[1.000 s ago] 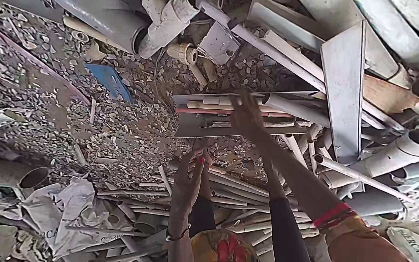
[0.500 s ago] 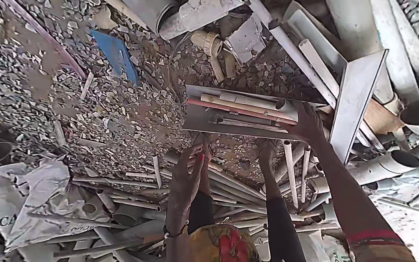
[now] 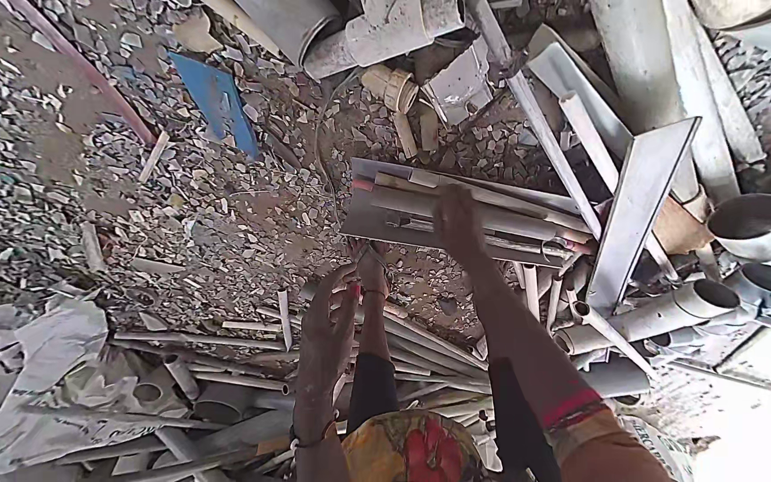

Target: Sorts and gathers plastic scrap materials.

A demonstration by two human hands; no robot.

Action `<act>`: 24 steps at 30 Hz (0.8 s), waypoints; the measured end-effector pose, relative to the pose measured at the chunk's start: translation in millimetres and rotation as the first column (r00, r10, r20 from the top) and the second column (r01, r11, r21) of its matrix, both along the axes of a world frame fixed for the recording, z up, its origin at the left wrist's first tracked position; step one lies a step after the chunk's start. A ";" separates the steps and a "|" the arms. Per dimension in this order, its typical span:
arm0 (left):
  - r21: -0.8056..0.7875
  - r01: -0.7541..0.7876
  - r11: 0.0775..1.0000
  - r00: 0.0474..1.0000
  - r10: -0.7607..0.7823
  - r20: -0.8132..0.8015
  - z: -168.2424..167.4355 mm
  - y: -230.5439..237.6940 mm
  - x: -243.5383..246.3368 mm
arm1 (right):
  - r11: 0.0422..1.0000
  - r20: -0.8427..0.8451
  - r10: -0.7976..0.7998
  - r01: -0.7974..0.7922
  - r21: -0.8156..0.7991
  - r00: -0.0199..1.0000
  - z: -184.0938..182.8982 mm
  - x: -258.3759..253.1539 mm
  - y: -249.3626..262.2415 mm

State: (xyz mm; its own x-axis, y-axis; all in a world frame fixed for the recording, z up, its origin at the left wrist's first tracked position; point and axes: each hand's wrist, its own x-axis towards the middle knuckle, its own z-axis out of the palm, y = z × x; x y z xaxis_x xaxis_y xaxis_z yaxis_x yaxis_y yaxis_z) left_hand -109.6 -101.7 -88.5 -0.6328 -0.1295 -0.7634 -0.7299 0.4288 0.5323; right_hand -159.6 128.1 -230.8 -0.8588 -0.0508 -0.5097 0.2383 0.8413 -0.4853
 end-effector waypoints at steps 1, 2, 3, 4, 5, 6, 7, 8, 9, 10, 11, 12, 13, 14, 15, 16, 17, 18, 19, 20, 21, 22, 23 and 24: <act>0.002 -0.028 1.000 0.999 0.028 -0.019 -1.2 -0.2 0.7 | 0.998 0.022 -0.042 0.040 0.050 0.999 5.3 -9.0 20.3; 0.007 -0.043 0.999 0.999 0.044 -0.027 -3.0 0.4 2.4 | 0.991 0.077 -0.082 0.073 0.112 0.994 8.3 -18.6 43.8; 0.013 -0.038 0.999 0.999 0.038 -0.028 -4.8 1.1 4.6 | 0.982 0.180 -0.115 0.085 0.166 0.977 5.7 -29.2 69.2; 0.028 -0.021 0.999 1.000 0.021 -0.022 -6.1 1.6 7.0 | 0.976 0.296 -0.134 0.074 0.203 0.946 -2.7 -38.8 94.3; 0.046 0.000 0.999 1.000 0.000 -0.013 -7.3 1.6 9.8 | 0.975 0.407 -0.122 0.032 0.222 0.905 -15.6 -45.1 116.7; 0.062 0.015 0.998 1.000 -0.015 -0.007 -8.4 1.1 12.5 | 0.968 0.524 -0.081 -0.057 0.243 0.848 -28.2 -50.0 132.1; 0.072 0.024 0.997 1.000 -0.024 0.001 -8.7 0.0 14.3 | 0.949 0.602 -0.041 -0.157 0.272 0.797 -38.8 -52.4 139.6; 0.076 0.023 0.997 1.000 -0.024 0.003 -8.4 -1.6 15.1 | 0.922 0.644 -0.015 -0.239 0.305 0.765 -45.9 -54.4 139.9; 0.069 0.016 0.997 1.000 -0.016 0.008 -7.2 -3.7 14.6 | 0.902 0.655 -0.007 -0.279 0.331 0.755 -49.9 -55.4 136.1; 0.059 0.000 0.998 1.000 -0.001 0.010 -5.2 -6.1 13.2 | 0.889 0.649 -0.012 -0.289 0.356 0.761 -50.7 -55.9 130.8; 0.051 -0.020 0.998 1.000 0.020 0.003 -2.9 -8.8 11.2 | 0.885 0.633 -0.031 -0.274 0.378 0.774 -48.2 -55.6 123.9; 0.053 -0.050 0.997 0.999 0.050 -0.004 -0.4 -11.6 8.8 | 0.884 0.610 -0.048 -0.251 0.395 0.791 -42.5 -55.0 115.2; 0.066 -0.085 0.994 0.996 0.086 -0.013 1.3 -16.2 5.3 | 0.885 0.582 -0.043 -0.239 0.400 0.812 -35.3 -55.8 102.8; 0.074 -0.116 0.990 0.993 0.117 -0.013 3.1 -23.2 2.4 | 0.892 0.553 -0.022 -0.234 0.387 0.833 -30.0 -54.6 88.1; 0.078 -0.147 0.986 0.989 0.147 0.002 6.4 -31.4 1.4 | 0.896 0.539 0.004 -0.243 0.373 0.842 -23.9 -51.7 69.8; 0.074 -0.179 0.981 0.984 0.179 0.009 10.0 -40.0 1.3 | 0.903 0.528 0.025 -0.246 0.354 0.849 -16.1 -49.9 48.1; 0.070 -0.213 0.975 0.977 0.212 0.011 14.0 -47.8 2.3 | 0.912 0.530 0.036 -0.244 0.329 0.847 -4.6 -49.7 25.1; 0.066 -0.249 0.966 0.968 0.249 0.001 17.5 -54.8 2.1 | 0.927 0.513 0.050 -0.230 0.295 0.857 10.5 -54.4 -1.6; 0.049 -0.283 0.958 0.959 0.284 -0.016 20.9 -62.7 0.5 | 0.940 0.490 0.065 -0.217 0.262 0.869 25.0 -63.7 -33.4; 0.027 -0.319 0.947 0.947 0.320 -0.024 25.9 -71.9 -2.2 | 0.948 0.470 0.075 -0.209 0.240 0.880 37.1 -76.7 -69.4; 0.004 -0.357 0.934 0.934 0.357 -0.020 31.8 -83.7 -4.9 | 0.947 0.457 0.085 -0.215 0.240 0.885 47.6 -93.8 -110.4; -0.007 -0.399 0.917 0.917 0.398 -0.012 37.6 -95.1 -6.3 | 0.949 0.442 0.101 -0.220 0.226 0.891 58.2 -113.8 -151.1; -0.005 -0.446 0.895 0.895 0.445 -0.020 42.8 -106.2 -7.2 | 0.953 0.431 0.152 -0.247 0.173 0.889 74.1 -138.8 -193.1; 0.005 -0.490 0.871 0.870 0.490 -0.046 47.5 -116.8 -7.3 | 0.949 0.409 0.248 -0.305 0.080 0.878 93.9 -166.7 -234.7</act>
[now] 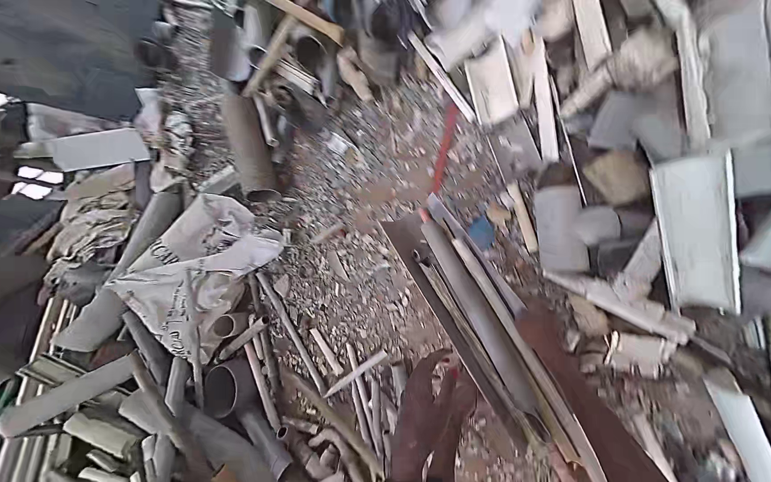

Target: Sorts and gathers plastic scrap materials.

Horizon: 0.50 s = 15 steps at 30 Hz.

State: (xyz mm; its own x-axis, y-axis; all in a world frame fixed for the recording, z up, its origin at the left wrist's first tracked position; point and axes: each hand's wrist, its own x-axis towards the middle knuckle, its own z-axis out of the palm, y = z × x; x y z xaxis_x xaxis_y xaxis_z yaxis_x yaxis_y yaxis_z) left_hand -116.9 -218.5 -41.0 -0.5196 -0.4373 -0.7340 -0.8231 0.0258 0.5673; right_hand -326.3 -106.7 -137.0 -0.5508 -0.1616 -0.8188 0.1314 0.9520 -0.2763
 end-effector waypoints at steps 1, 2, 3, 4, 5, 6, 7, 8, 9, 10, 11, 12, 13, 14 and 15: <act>-0.016 -0.051 0.999 0.998 0.050 -0.037 4.5 -9.2 1.0 | 0.992 0.004 0.063 -0.062 -0.108 0.998 24.7 -28.9 -42.4; -0.030 -0.101 0.994 0.993 0.098 -0.072 9.5 -17.6 2.6 | 0.969 0.009 0.144 -0.139 -0.205 0.989 52.5 -57.3 -86.3; -0.044 -0.150 0.988 0.984 0.145 -0.103 13.2 -25.1 5.2 | 0.930 0.013 0.236 -0.222 -0.292 0.972 85.3 -83.4 -131.2; -0.057 -0.193 0.979 0.974 0.185 -0.130 15.1 -30.2 10.0 | 0.877 -0.011 0.299 -0.279 -0.391 0.954 118.1 -101.6 -171.3; -0.071 -0.221 0.973 0.968 0.210 -0.137 14.6 -33.2 16.2 | 0.826 -0.038 0.317 -0.295 -0.480 0.948 146.0 -113.3 -205.5; -0.081 -0.233 0.969 0.966 0.221 -0.131 13.1 -35.7 22.5 | 0.795 -0.026 0.298 -0.263 -0.547 0.954 165.7 -122.9 -237.0; -0.083 -0.226 0.971 0.970 0.217 -0.110 11.4 -37.6 28.6 | 0.776 0.027 0.252 -0.185 -0.604 0.967 182.5 -127.6 -259.0; -0.071 -0.210 0.975 0.976 0.204 -0.080 10.5 -38.7 32.6 | 0.771 0.089 0.217 -0.114 -0.626 0.972 198.2 -128.7 -273.5; -0.050 -0.189 0.981 0.981 0.187 -0.051 10.3 -38.7 34.7 | 0.757 0.114 0.211 -0.088 -0.648 0.971 208.3 -125.9 -279.9; -0.026 -0.166 0.986 0.986 0.165 -0.027 10.2 -39.0 35.1 | 0.731 0.103 0.221 -0.095 -0.675 0.970 213.0 -120.1 -279.0; -0.008 -0.147 0.989 0.989 0.147 -0.017 10.9 -40.7 34.8 | 0.708 0.095 0.246 -0.111 -0.697 0.965 213.7 -113.1 -273.3; 0.002 -0.141 0.990 0.990 0.141 -0.025 11.6 -42.7 36.0 | 0.692 0.089 0.270 -0.128 -0.710 0.959 209.4 -104.0 -264.3; 0.012 -0.146 0.989 0.989 0.146 -0.025 13.7 -44.0 38.5 | 0.680 0.074 0.277 -0.141 -0.719 0.958 199.2 -91.3 -250.8; 0.021 -0.158 0.987 0.987 0.159 -0.011 16.8 -45.5 40.1 | 0.662 0.041 0.291 -0.170 -0.730 0.956 183.5 -78.5 -233.1; 0.018 -0.180 0.984 0.984 0.180 0.016 20.6 -46.9 40.3 | 0.657 0.008 0.287 -0.191 -0.729 0.958 167.4 -64.7 -211.9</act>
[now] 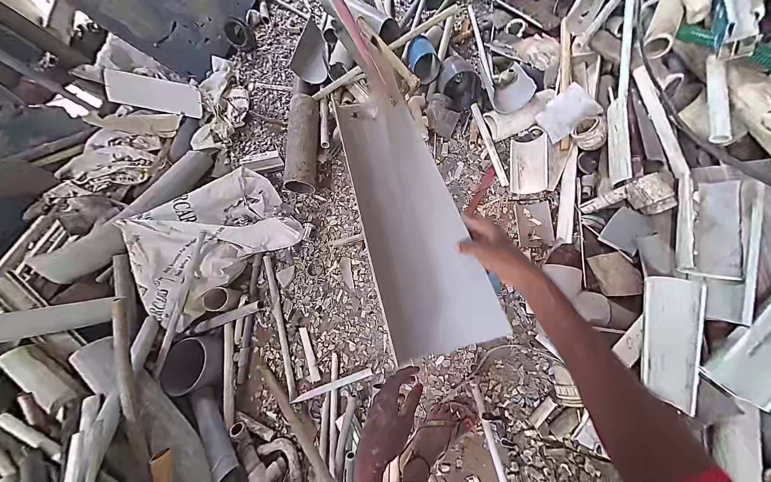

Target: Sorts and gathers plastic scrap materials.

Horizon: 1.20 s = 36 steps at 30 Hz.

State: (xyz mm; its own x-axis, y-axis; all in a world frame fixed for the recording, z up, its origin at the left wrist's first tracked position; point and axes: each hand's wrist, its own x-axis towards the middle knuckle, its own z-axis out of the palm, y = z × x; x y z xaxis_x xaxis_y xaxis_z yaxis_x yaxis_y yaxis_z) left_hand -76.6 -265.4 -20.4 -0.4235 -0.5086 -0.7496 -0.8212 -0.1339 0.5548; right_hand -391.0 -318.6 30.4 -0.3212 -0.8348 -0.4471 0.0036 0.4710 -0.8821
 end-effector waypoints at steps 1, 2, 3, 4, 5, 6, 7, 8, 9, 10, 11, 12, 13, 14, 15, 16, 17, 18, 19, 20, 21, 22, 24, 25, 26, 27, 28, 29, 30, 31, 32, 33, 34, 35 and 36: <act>-0.008 -0.036 0.999 0.999 0.037 0.035 4.4 -0.9 0.2 | 1.000 -0.037 -0.012 0.012 0.004 0.999 -18.3 16.0 24.2; -0.026 -0.066 0.997 0.996 0.068 0.059 7.2 -2.3 1.0 | 0.999 -0.078 -0.042 0.042 0.001 0.996 -38.4 34.7 50.9; -0.039 -0.072 0.997 0.994 0.075 0.085 8.4 -4.5 2.9 | 0.994 -0.108 -0.107 0.107 -0.002 0.988 -60.3 56.3 78.5; -0.035 -0.052 0.998 0.991 0.056 0.122 9.4 -6.9 5.8 | 0.982 -0.113 -0.187 0.189 0.012 0.976 -81.3 79.0 106.1; -0.031 -0.019 0.999 0.988 0.024 0.152 8.8 -8.2 8.8 | 0.967 -0.105 -0.242 0.249 0.057 0.964 -99.0 98.5 131.7; -0.021 0.015 1.000 0.985 -0.011 0.174 6.9 -8.5 11.6 | 0.947 -0.109 -0.288 0.300 0.117 0.951 -111.4 114.9 152.6; -0.014 0.042 0.999 0.982 -0.038 0.185 3.1 -8.4 13.7 | 0.925 -0.129 -0.317 0.336 0.177 0.940 -118.6 126.1 166.2; -0.005 0.051 0.999 0.982 -0.049 0.183 -0.6 -7.7 14.8 | 0.906 -0.161 -0.326 0.356 0.228 0.932 -122.3 131.2 172.3; -0.003 0.042 0.999 0.985 -0.040 0.170 -3.0 -6.1 15.2 | 0.894 -0.196 -0.313 0.358 0.268 0.929 -122.9 129.7 170.3; -0.008 0.023 1.000 0.988 -0.022 0.152 -3.1 -4.5 13.8 | 0.893 -0.224 -0.285 0.343 0.292 0.932 -120.7 122.0 159.7; -0.021 -0.002 1.000 0.990 0.005 0.140 -0.9 -3.3 10.5 | 0.900 -0.244 -0.264 0.329 0.286 0.933 -114.6 109.8 140.2; -0.032 -0.040 0.999 0.991 0.044 0.126 3.0 -1.6 5.2 | 0.917 -0.261 -0.261 0.323 0.234 0.930 -105.0 93.9 113.3; -0.053 -0.091 0.994 0.992 0.095 0.080 4.7 2.3 0.2 | 0.937 -0.249 -0.279 0.319 0.139 0.927 -93.1 75.7 81.2; -0.072 -0.130 0.989 0.991 0.130 0.001 2.4 7.9 -2.6 | 0.950 -0.161 -0.304 0.312 0.021 0.939 -77.2 57.6 47.5; -0.099 -0.151 0.984 0.987 0.145 -0.064 -1.1 12.7 -4.7 | 0.945 0.011 -0.302 0.301 -0.128 0.953 -58.0 41.2 15.0; -0.132 -0.150 0.980 0.985 0.136 -0.105 -3.6 15.3 -6.1 | 0.911 0.210 -0.244 0.298 -0.284 0.947 -33.3 29.2 -13.3; -0.169 -0.137 0.976 0.985 0.116 -0.126 -5.0 16.3 -7.2 | 0.852 0.357 -0.143 0.298 -0.430 0.923 -6.9 21.1 -35.3; -0.215 -0.110 0.971 0.988 0.082 -0.134 -5.4 16.7 -8.7 | 0.778 0.435 -0.057 0.313 -0.544 0.899 19.6 18.3 -48.1; -0.256 -0.079 0.964 0.990 0.045 -0.136 -5.2 17.7 -10.8 | 0.716 0.456 -0.006 0.322 -0.619 0.890 40.8 20.9 -50.9; -0.288 -0.038 0.957 0.991 0.000 -0.132 -4.2 20.5 -14.1 | 0.678 0.454 0.018 0.323 -0.661 0.891 53.0 28.2 -42.9; -0.304 0.005 0.953 0.991 -0.046 -0.126 -3.9 24.4 -19.1 | 0.671 0.430 0.021 0.306 -0.676 0.902 54.4 38.6 -26.0; -0.301 0.044 0.952 0.990 -0.083 -0.117 -3.6 30.1 -24.9 | 0.697 0.394 -0.008 0.287 -0.657 0.919 43.6 52.5 -2.9; -0.249 0.114 0.962 0.987 -0.138 -0.078 -6.4 46.6 -36.2 | 0.842 0.283 -0.139 0.263 -0.471 0.949 1.4 81.6 57.5; -0.206 0.153 0.967 0.985 -0.166 -0.049 -9.8 56.1 -39.8 | 0.928 0.176 -0.171 0.219 -0.303 0.969 -25.0 96.4 98.7; -0.163 0.196 0.967 0.980 -0.201 -0.014 -14.9 65.0 -42.3 | 0.982 0.055 -0.150 0.156 -0.110 0.987 -53.3 111.8 143.9; -0.127 0.255 0.959 0.967 -0.256 0.011 -21.9 73.2 -42.7 | 0.992 -0.041 -0.099 0.102 0.073 0.994 -79.7 127.8 192.9; -0.111 0.324 0.940 0.946 -0.323 0.027 -30.9 81.3 -41.6 | 0.972 -0.094 -0.068 0.088 0.219 0.993 -105.7 145.2 245.1; -0.101 0.376 0.921 0.926 -0.375 0.032 -38.7 89.3 -41.6 | 0.944 -0.112 -0.082 0.113 0.311 0.990 -129.4 161.2 299.7; -0.101 0.418 0.903 0.908 -0.417 0.032 -44.9 96.9 -41.2 | 0.906 -0.099 -0.129 0.158 0.393 0.987 -146.9 175.5 353.4; -0.096 0.454 0.886 0.891 -0.454 0.028 -49.0 104.2 -39.1 | 0.848 -0.068 -0.194 0.202 0.489 0.979 -159.7 189.8 404.8; -0.095 0.495 0.863 0.868 -0.496 0.024 -53.7 111.9 -36.7 | 0.777 -0.106 -0.248 0.263 0.572 0.963 -172.7 205.7 453.4; -0.084 0.546 0.834 0.838 -0.545 0.030 -58.4 120.1 -34.4 | 0.694 -0.167 -0.270 0.312 0.649 0.948 -183.4 220.3 497.7; -0.058 0.603 0.796 0.798 -0.602 0.042 -62.7 129.0 -31.3 | 0.615 -0.228 -0.277 0.354 0.705 0.934 -190.9 231.7 536.6; -0.036 0.662 0.748 0.749 -0.660 0.053 -67.7 137.8 -28.2 | 0.534 -0.243 -0.292 0.368 0.761 0.925 -199.0 239.9 570.5; -0.024 0.716 0.698 0.698 -0.714 0.060 -72.4 146.6 -25.7 | 0.463 -0.228 -0.318 0.360 0.810 0.920 -209.7 248.7 599.7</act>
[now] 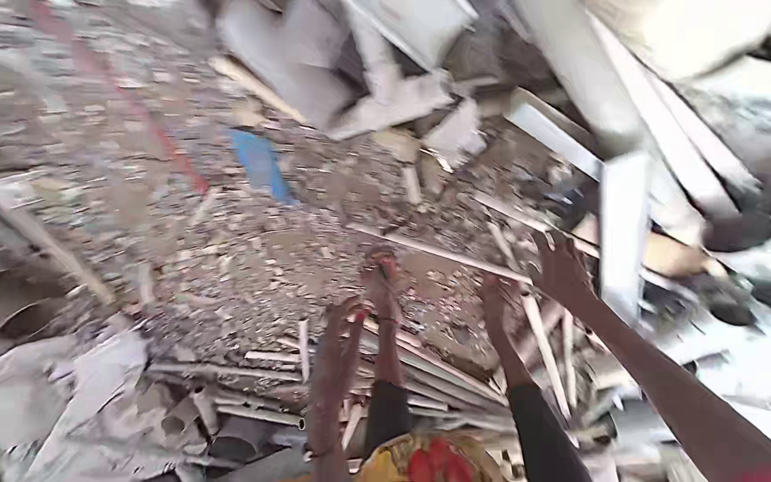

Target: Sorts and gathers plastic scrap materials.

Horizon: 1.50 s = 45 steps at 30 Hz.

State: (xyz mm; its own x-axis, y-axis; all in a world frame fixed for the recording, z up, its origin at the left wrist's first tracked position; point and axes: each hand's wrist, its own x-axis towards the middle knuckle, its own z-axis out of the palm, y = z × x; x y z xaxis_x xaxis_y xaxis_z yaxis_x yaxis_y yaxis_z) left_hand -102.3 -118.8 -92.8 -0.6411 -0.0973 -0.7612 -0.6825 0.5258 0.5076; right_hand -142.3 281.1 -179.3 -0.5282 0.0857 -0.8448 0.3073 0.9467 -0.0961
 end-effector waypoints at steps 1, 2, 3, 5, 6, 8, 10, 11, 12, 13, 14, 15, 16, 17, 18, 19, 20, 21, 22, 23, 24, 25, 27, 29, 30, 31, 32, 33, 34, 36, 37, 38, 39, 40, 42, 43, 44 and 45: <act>0.004 0.056 0.998 0.998 -0.056 0.014 -3.5 9.0 1.4 | 0.998 0.045 -0.044 0.042 0.045 0.998 -11.9 9.5 22.0; 0.008 0.093 0.996 0.995 -0.094 0.028 -5.9 17.7 1.6 | 0.996 0.070 -0.060 0.055 0.066 0.996 -23.7 18.6 35.4; 0.005 0.110 0.994 0.993 -0.110 0.045 -7.1 26.6 0.7 | 0.996 0.076 -0.065 0.060 0.071 0.995 -32.0 24.3 39.1; -0.011 0.140 0.990 0.987 -0.139 0.087 -5.4 44.7 -4.8 | 0.990 0.095 -0.133 0.128 0.059 0.987 -25.5 15.5 21.1; -0.014 0.170 0.985 0.981 -0.168 0.097 -4.2 53.5 -7.7 | 0.981 0.086 -0.193 0.189 0.049 0.977 -19.7 9.4 10.4; -0.023 0.226 0.974 0.970 -0.222 0.103 -3.5 69.3 -10.6 | 0.956 -0.074 -0.290 0.293 0.030 0.954 -32.1 14.9 0.5; -0.029 0.224 0.974 0.969 -0.219 0.115 -6.0 85.8 -10.9 | 0.938 -0.279 -0.339 0.344 -0.033 0.898 -60.1 25.0 -3.1; -0.021 0.198 0.980 0.973 -0.193 0.126 -7.9 95.0 -9.4 | 0.930 -0.303 -0.368 0.355 -0.098 0.879 -55.0 23.5 -11.9; 0.000 0.146 0.989 0.980 -0.145 0.135 -10.3 104.8 -6.4 | 0.926 -0.347 -0.375 0.330 -0.185 0.860 -44.3 22.0 -25.0; 0.040 0.047 0.998 0.987 -0.052 0.149 -12.4 114.4 -2.2 | 0.919 -0.390 -0.382 0.298 -0.259 0.838 -28.1 20.2 -41.5; 0.091 -0.094 0.991 0.981 0.077 0.178 -13.0 122.7 2.1 | 0.904 -0.432 -0.394 0.258 -0.341 0.811 -9.5 19.4 -58.9; 0.165 -0.239 0.957 0.961 0.209 0.180 -13.9 128.2 5.6 | 0.871 -0.402 -0.419 0.236 -0.431 0.814 16.2 16.0 -74.5; 0.279 -0.341 0.898 0.938 0.303 0.170 -14.8 130.1 6.5 | 0.808 -0.334 -0.454 0.223 -0.546 0.826 43.5 11.7 -85.8; 0.419 -0.376 0.826 0.926 0.346 0.149 -14.9 129.0 6.0 | 0.724 -0.298 -0.476 0.177 -0.667 0.828 66.3 10.3 -94.1; 0.552 -0.387 0.739 0.915 0.382 0.131 -12.4 127.8 5.7 | 0.603 -0.247 -0.487 0.118 -0.789 0.838 83.9 11.2 -99.3; 0.640 -0.403 0.655 0.893 0.434 0.118 -7.2 129.4 5.6 | 0.459 -0.182 -0.475 0.065 -0.886 0.861 94.6 12.7 -100.2; 0.692 -0.434 0.577 0.863 0.486 0.136 -3.8 130.3 5.4 | 0.365 -0.145 -0.447 0.032 -0.931 0.882 98.5 13.7 -95.8; 0.730 -0.445 0.519 0.854 0.493 0.169 -3.7 127.4 4.2 | 0.375 -0.155 -0.438 0.024 -0.927 0.886 95.6 14.8 -85.9; 0.746 -0.455 0.487 0.852 0.483 0.204 -4.3 123.7 2.4 | 0.483 -0.235 -0.492 0.039 -0.875 0.838 85.3 19.8 -72.4; 0.724 -0.495 0.480 0.831 0.505 0.233 -4.2 123.0 -1.0 | 0.656 -0.367 -0.532 0.097 -0.749 0.764 69.0 24.6 -53.4; 0.673 -0.554 0.489 0.795 0.551 0.254 -2.4 125.8 -6.2 | 0.805 -0.477 -0.514 0.210 -0.554 0.713 49.9 27.5 -28.6; 0.615 -0.605 0.506 0.761 0.594 0.259 0.0 127.6 -9.6 | 0.876 -0.504 -0.478 0.347 -0.335 0.720 37.0 28.0 -0.9; 0.487 -0.694 0.530 0.695 0.670 0.262 2.1 129.6 -14.8 | 0.816 -0.361 -0.560 0.573 -0.082 0.746 42.8 14.7 44.5; 0.359 -0.743 0.565 0.661 0.705 0.258 0.6 130.0 -19.1 | 0.676 -0.250 -0.708 0.737 0.030 0.660 69.2 -12.8 50.7; 0.301 -0.746 0.594 0.664 0.700 0.263 -0.5 129.1 -18.9 | 0.660 -0.255 -0.710 0.747 0.085 0.656 67.2 -15.3 45.3; 0.253 -0.739 0.624 0.673 0.686 0.275 -1.7 128.3 -17.6 | 0.680 -0.281 -0.685 0.728 0.086 0.673 52.4 -7.8 44.5; 0.217 -0.720 0.659 0.693 0.663 0.284 -3.9 128.8 -16.7 | 0.737 -0.338 -0.622 0.674 0.054 0.707 26.7 10.7 46.1; 0.197 -0.693 0.693 0.717 0.634 0.291 -6.4 129.3 -16.2 | 0.810 -0.405 -0.529 0.586 0.020 0.745 1.8 30.9 43.0; 0.197 -0.671 0.715 0.736 0.608 0.300 -7.7 129.3 -15.2 | 0.863 -0.427 -0.468 0.505 -0.030 0.774 -8.1 42.0 29.8; 0.298 -0.650 0.699 0.758 0.571 0.315 -8.4 128.1 -13.0 | 0.913 -0.463 -0.407 0.365 -0.182 0.787 3.9 44.4 -24.4; 0.375 -0.635 0.675 0.772 0.554 0.311 -6.5 126.8 -12.3 | 0.911 -0.436 -0.404 0.313 -0.269 0.804 19.6 43.8 -57.6; 0.432 -0.622 0.653 0.781 0.559 0.280 -3.4 126.9 -12.5 | 0.905 -0.434 -0.395 0.262 -0.335 0.810 34.4 44.7 -89.0; 0.424 -0.636 0.645 0.764 0.605 0.225 0.7 129.7 -15.0 | 0.906 -0.454 -0.373 0.212 -0.366 0.809 46.1 46.6 -115.2; 0.360 -0.659 0.660 0.742 0.649 0.169 4.0 131.3 -18.3 | 0.915 -0.464 -0.336 0.166 -0.369 0.820 54.4 49.2 -133.1; 0.182 -0.738 0.650 0.668 0.742 0.055 4.0 128.2 -23.8 | 0.924 -0.487 -0.291 0.109 -0.367 0.823 59.5 57.1 -145.2; 0.112 -0.772 0.626 0.629 0.777 -0.012 1.0 126.3 -24.9 | 0.920 -0.496 -0.285 0.088 -0.383 0.820 58.9 62.2 -142.2; 0.054 -0.795 0.604 0.600 0.797 -0.078 -1.3 127.4 -25.2 | 0.917 -0.500 -0.274 0.067 -0.393 0.821 59.3 69.4 -136.7; 0.022 -0.809 0.587 0.580 0.804 -0.129 -2.6 129.7 -24.3 | 0.926 -0.495 -0.238 0.042 -0.375 0.835 61.6 78.0 -130.1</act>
State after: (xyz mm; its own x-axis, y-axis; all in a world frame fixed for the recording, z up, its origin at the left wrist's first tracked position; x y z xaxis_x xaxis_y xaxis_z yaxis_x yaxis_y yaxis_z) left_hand -126.7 11.0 -95.3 -0.3645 -0.6423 -0.6743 -0.7740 -0.1938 0.6029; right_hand -64.2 151.0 -117.7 -0.9007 -0.0417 -0.4325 0.2437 0.7756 -0.5823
